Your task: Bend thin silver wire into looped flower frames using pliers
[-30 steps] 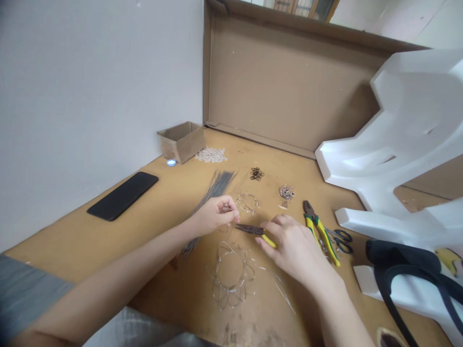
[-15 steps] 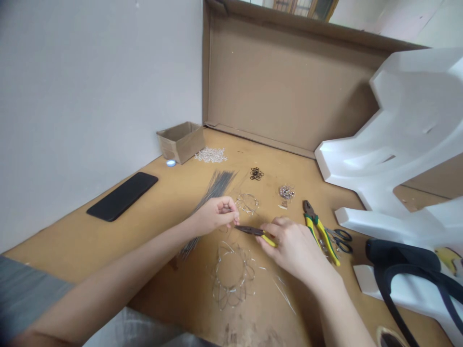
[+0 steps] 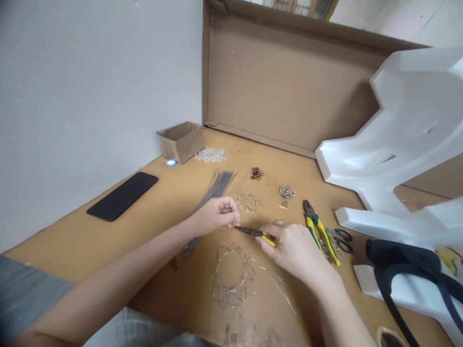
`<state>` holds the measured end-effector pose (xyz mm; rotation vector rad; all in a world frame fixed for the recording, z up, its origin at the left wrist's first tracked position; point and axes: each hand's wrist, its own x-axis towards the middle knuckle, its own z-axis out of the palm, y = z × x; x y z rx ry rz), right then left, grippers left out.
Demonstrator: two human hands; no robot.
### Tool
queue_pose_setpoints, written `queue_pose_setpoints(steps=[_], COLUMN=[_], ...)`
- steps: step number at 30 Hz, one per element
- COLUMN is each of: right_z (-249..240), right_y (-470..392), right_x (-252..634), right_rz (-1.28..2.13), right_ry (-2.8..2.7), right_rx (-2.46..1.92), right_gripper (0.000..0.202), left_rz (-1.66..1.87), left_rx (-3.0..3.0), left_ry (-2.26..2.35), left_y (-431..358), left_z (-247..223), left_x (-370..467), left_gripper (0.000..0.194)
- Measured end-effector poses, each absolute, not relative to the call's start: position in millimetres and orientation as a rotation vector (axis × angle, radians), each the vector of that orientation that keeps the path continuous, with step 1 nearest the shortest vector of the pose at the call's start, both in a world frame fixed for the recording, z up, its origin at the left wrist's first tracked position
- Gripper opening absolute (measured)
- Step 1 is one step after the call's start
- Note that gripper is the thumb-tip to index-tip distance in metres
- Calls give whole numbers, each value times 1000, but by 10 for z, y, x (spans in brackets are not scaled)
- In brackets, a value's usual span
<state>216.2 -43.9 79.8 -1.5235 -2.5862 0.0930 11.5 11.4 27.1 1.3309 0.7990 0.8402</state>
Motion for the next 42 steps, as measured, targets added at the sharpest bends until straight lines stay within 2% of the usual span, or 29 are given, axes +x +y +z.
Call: queue_pose_setpoints(steps=[5, 10, 17, 20, 22, 27, 30, 36, 42], right_z=[798, 528, 104, 137, 213, 407, 412, 251, 249], right_y=[-337, -197, -241, -267, -271, -279, -290, -314, -337], right_x=[2370, 2552, 2424, 2373, 2301, 1989, 1849, 1852, 1960], right_rz=[377, 326, 287, 324, 470, 1237, 1437, 1534, 1399], right_ry=[-2555, -2424, -2403, -2342, -2201, -1695, -1544, -1399, -1348], right_rx=[-1588, -1919, -2044, -1872, -1691, -1310, -1252, -1177, -1329], right_gripper=[27, 32, 39, 34, 30, 38, 43, 46, 32], left_rz=[923, 921, 895, 833, 785, 767, 805, 797, 831], left_rx=[1371, 1264, 1227, 1270, 1283, 1314, 1351, 1406, 1638], left_ry=[803, 582, 460, 548, 629, 741, 751, 645, 907], left_y=[174, 205, 151, 122, 105, 92, 101, 88, 122], left_z=[245, 252, 264, 266, 270, 236, 147, 9, 201], left_x=[87, 38, 47, 68, 91, 155, 185, 232, 148], left_gripper=[12, 18, 16, 16, 17, 16, 17, 18, 24])
